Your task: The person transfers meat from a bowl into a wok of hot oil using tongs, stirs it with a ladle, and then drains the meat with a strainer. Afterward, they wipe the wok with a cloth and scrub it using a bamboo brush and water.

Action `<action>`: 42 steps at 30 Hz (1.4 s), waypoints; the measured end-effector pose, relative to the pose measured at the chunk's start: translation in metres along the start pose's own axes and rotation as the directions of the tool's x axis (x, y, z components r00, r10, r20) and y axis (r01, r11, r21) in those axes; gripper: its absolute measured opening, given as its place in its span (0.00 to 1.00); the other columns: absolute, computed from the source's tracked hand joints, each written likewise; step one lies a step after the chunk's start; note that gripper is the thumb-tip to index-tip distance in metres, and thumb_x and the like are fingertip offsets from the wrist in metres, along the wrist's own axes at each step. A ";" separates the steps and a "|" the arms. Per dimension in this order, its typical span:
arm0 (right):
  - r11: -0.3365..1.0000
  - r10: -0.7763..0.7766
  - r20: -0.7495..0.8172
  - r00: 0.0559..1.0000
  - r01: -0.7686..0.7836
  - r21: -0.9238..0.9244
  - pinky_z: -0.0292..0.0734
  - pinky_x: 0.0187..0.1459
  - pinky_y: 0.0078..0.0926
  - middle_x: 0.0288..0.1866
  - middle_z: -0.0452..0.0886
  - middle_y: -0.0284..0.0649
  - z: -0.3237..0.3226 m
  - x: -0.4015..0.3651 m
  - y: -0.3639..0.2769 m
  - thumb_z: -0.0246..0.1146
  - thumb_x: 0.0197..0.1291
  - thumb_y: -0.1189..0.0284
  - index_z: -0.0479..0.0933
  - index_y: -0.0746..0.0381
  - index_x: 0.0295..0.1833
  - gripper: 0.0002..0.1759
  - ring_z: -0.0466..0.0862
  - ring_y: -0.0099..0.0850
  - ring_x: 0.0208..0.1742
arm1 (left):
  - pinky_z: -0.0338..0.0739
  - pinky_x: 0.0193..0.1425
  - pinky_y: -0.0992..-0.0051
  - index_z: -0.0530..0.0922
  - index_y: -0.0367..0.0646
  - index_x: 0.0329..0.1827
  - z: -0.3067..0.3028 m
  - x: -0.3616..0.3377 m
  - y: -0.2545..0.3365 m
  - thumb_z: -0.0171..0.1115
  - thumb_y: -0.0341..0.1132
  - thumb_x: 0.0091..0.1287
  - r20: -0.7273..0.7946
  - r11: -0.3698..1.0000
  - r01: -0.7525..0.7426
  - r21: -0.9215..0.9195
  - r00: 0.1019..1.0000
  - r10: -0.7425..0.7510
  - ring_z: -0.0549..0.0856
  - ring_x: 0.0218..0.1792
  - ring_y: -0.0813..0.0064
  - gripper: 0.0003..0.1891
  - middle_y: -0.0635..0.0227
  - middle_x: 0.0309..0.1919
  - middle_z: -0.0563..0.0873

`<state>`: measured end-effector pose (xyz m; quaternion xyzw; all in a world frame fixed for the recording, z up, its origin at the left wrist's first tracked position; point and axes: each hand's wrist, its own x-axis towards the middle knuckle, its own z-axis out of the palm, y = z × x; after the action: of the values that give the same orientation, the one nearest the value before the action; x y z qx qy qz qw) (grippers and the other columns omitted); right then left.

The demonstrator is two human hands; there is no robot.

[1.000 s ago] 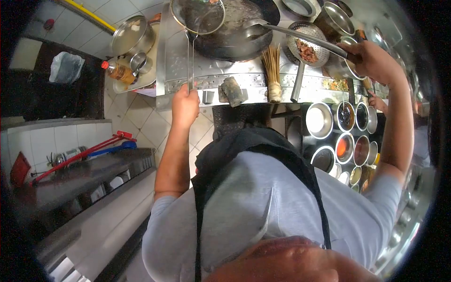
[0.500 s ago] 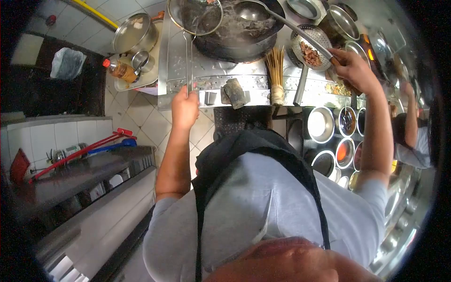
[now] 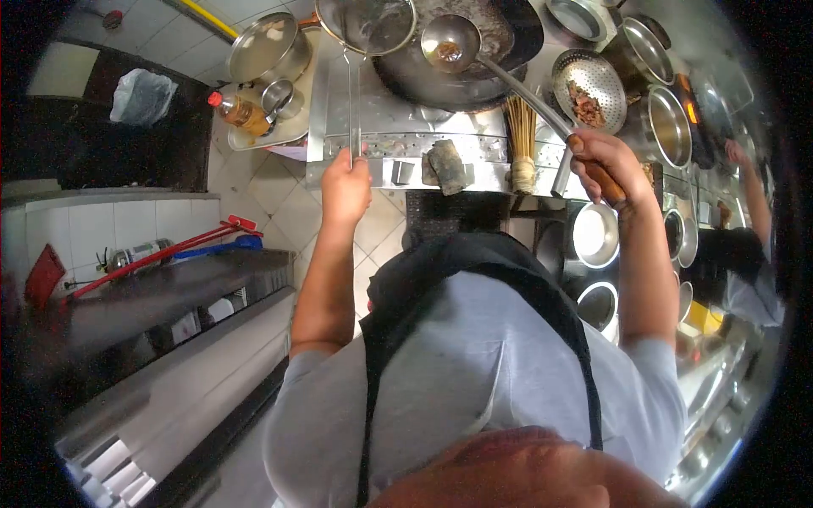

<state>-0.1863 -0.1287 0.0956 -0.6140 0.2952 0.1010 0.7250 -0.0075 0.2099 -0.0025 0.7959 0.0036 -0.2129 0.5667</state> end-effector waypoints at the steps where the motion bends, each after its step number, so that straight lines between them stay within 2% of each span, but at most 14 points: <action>1: 0.996 0.010 -0.004 1.000 -0.010 0.089 0.66 0.12 0.18 0.23 0.74 0.35 0.002 -0.001 0.002 0.59 0.59 0.68 0.71 0.64 0.50 0.16 0.71 0.22 0.12 | 0.63 0.14 0.76 0.78 0.44 0.53 -0.002 0.002 0.000 0.50 0.33 0.68 0.004 1.000 -0.013 0.022 1.000 0.013 0.69 0.12 0.81 0.13 0.71 0.19 0.74; 7: 0.938 0.039 -0.010 0.999 -0.033 0.346 0.65 0.11 0.18 0.24 0.75 0.35 0.019 0.008 0.012 0.60 0.60 0.65 0.71 0.62 0.46 0.14 0.70 0.21 0.12 | 0.65 0.15 0.76 0.78 0.43 0.52 -0.010 0.008 -0.004 0.49 0.33 0.68 -0.011 0.999 -0.049 0.008 0.999 0.049 0.70 0.13 0.81 0.14 0.71 0.19 0.75; 10: 0.978 -0.027 -0.090 0.996 0.045 0.202 0.64 0.10 0.16 0.23 0.74 0.36 0.034 0.006 0.010 0.57 0.59 0.69 0.69 0.64 0.42 0.11 0.70 0.20 0.11 | 0.65 0.14 0.76 0.78 0.44 0.52 -0.014 0.016 -0.008 0.49 0.32 0.67 -0.018 0.998 -0.056 -0.018 0.998 0.056 0.71 0.13 0.80 0.14 0.71 0.19 0.75; 12: 0.997 -0.042 -0.072 0.997 0.047 0.069 0.67 0.12 0.18 0.23 0.74 0.36 0.032 0.009 0.013 0.57 0.58 0.71 0.72 0.68 0.47 0.14 0.71 0.22 0.12 | 0.65 0.14 0.76 0.78 0.44 0.52 -0.016 0.018 -0.010 0.49 0.32 0.67 -0.018 0.998 -0.053 -0.038 0.998 0.052 0.70 0.12 0.80 0.14 0.71 0.19 0.75; 15: 0.975 -0.110 -0.135 0.985 0.081 -0.205 0.69 0.15 0.20 0.22 0.71 0.34 0.034 0.009 0.016 0.58 0.56 0.75 0.67 0.68 0.68 0.31 0.71 0.22 0.14 | 0.64 0.13 0.76 0.78 0.44 0.52 -0.017 0.016 -0.008 0.49 0.32 0.67 -0.001 0.998 -0.032 -0.063 0.999 0.032 0.70 0.11 0.80 0.14 0.71 0.19 0.74; 18: 0.951 -0.178 -0.189 0.966 0.119 -0.285 0.68 0.15 0.20 0.22 0.71 0.33 0.036 0.013 0.025 0.59 0.56 0.77 0.66 0.68 0.69 0.32 0.70 0.21 0.14 | 0.63 0.12 0.76 0.77 0.44 0.52 -0.016 0.014 -0.005 0.49 0.31 0.67 0.009 0.998 -0.037 -0.051 0.999 0.037 0.69 0.11 0.81 0.13 0.71 0.19 0.74; 23: 0.960 -0.207 -0.248 0.946 0.147 -0.239 0.71 0.19 0.22 0.28 0.77 0.38 0.039 0.002 0.030 0.61 0.55 0.74 0.68 0.71 0.67 0.32 0.75 0.22 0.19 | 0.63 0.12 0.76 0.76 0.44 0.50 -0.014 0.015 -0.007 0.49 0.32 0.68 0.033 1.000 -0.013 -0.027 0.999 0.014 0.69 0.11 0.80 0.12 0.70 0.20 0.74; 25: 0.976 -0.219 -0.240 0.946 0.209 -0.068 0.70 0.17 0.22 0.26 0.75 0.37 0.039 -0.003 0.025 0.61 0.56 0.75 0.65 0.70 0.69 0.33 0.74 0.23 0.17 | 0.63 0.12 0.76 0.76 0.43 0.50 -0.014 0.016 -0.008 0.49 0.32 0.68 0.037 1.000 -0.013 -0.006 0.999 0.013 0.69 0.11 0.80 0.11 0.70 0.20 0.74; 32: 0.964 -0.267 -0.285 0.920 0.254 -0.084 0.68 0.14 0.22 0.25 0.74 0.36 0.044 -0.007 0.018 0.60 0.57 0.77 0.64 0.67 0.71 0.34 0.72 0.23 0.14 | 0.63 0.11 0.76 0.76 0.40 0.51 -0.010 0.018 0.000 0.49 0.29 0.67 0.099 0.997 -0.023 -0.075 0.995 0.031 0.69 0.10 0.81 0.12 0.70 0.20 0.74; 34: 0.959 -0.279 -0.306 0.910 0.248 -0.138 0.71 0.20 0.21 0.29 0.77 0.37 0.043 -0.009 0.020 0.61 0.56 0.77 0.66 0.65 0.71 0.34 0.74 0.21 0.19 | 0.63 0.11 0.77 0.76 0.40 0.53 -0.007 0.018 0.000 0.49 0.29 0.67 0.138 0.992 -0.016 -0.121 0.990 0.033 0.68 0.11 0.81 0.13 0.70 0.20 0.74; 35: 0.930 -0.339 -0.327 0.882 0.260 -0.262 0.75 0.35 0.21 0.37 0.81 0.40 0.035 -0.006 0.026 0.62 0.55 0.75 0.68 0.65 0.69 0.33 0.77 0.22 0.31 | 0.63 0.11 0.77 0.76 0.39 0.54 -0.004 0.019 -0.001 0.49 0.29 0.68 0.176 0.986 0.001 -0.166 0.984 0.029 0.68 0.11 0.82 0.14 0.70 0.21 0.74; 36: 0.931 -0.339 -0.343 0.876 0.259 -0.258 0.75 0.35 0.21 0.37 0.81 0.40 0.032 -0.005 0.027 0.62 0.55 0.75 0.68 0.65 0.69 0.33 0.77 0.22 0.31 | 0.63 0.11 0.77 0.76 0.39 0.54 -0.001 0.024 -0.006 0.49 0.29 0.68 0.191 0.987 -0.004 -0.162 0.981 0.035 0.68 0.11 0.82 0.14 0.70 0.21 0.74; 39: 0.875 -0.410 -0.401 0.819 0.229 -0.426 0.71 0.54 0.22 0.47 0.83 0.42 0.029 -0.014 0.029 0.65 0.52 0.72 0.69 0.64 0.68 0.34 0.77 0.25 0.46 | 0.62 0.11 0.78 0.76 0.39 0.56 0.017 0.028 -0.008 0.50 0.29 0.68 0.338 0.932 0.098 -0.348 0.941 0.028 0.67 0.11 0.83 0.15 0.72 0.20 0.73; 42: 0.842 -0.381 -0.493 0.783 0.074 -0.534 0.75 0.47 0.29 0.42 0.84 0.48 0.017 -0.033 0.029 0.62 0.52 0.69 0.69 0.59 0.69 0.34 0.82 0.31 0.39 | 0.67 0.14 0.75 0.77 0.36 0.53 0.043 0.016 0.021 0.51 0.30 0.67 0.356 0.992 -0.018 -0.123 0.932 0.061 0.70 0.12 0.80 0.14 0.69 0.19 0.75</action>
<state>-0.2225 -0.0988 0.0913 -0.8087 0.3880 -0.1117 0.4279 -0.0021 0.1599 -0.0006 0.7086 -0.1035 -0.3426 0.6081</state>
